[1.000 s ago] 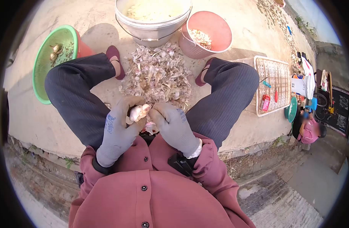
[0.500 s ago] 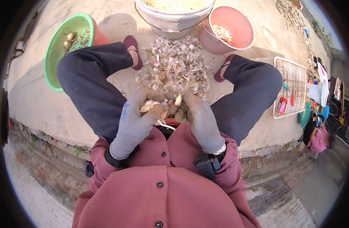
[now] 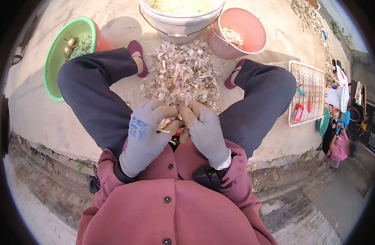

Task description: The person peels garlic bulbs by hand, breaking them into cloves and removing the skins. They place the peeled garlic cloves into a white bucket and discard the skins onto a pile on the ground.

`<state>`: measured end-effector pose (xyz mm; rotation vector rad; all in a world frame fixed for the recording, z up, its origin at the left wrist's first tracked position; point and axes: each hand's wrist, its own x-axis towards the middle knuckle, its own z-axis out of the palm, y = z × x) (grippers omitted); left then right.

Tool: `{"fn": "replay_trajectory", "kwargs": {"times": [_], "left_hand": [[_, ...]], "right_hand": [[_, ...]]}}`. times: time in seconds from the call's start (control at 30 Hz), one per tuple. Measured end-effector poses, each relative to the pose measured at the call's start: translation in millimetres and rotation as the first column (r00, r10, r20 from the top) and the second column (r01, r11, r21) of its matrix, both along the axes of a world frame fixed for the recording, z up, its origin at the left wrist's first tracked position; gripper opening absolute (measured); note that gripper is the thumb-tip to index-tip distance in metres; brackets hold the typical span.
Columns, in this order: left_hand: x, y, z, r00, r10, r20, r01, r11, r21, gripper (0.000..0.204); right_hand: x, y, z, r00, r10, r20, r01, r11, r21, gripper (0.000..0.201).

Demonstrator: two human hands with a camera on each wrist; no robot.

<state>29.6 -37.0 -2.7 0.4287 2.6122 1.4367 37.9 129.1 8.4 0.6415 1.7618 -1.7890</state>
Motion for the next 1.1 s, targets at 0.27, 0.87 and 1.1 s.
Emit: {"fn": "replay_trajectory", "kwargs": {"times": [0.27,0.87,1.1], "left_hand": [[0.1,3.7,0.0,0.992,-0.065,-0.110,0.050,0.990,-0.136,0.021],[-3.7,-1.4,4.0,0.967,-0.101,-0.234,0.058,0.981,-0.185,0.019],[2.3,-1.9,1.9,0.978,-0.063,-0.201,0.031,0.987,-0.159,0.018]], "right_hand": [[3.4,8.7,-11.8,0.994,-0.062,-0.089,0.059,0.998,-0.035,0.033],[6.4,1.5,-5.1,0.985,-0.149,0.084,0.166,0.949,-0.269,0.032],[3.8,8.5,1.1,0.998,0.056,-0.031,-0.059,0.995,-0.087,0.036]]}}
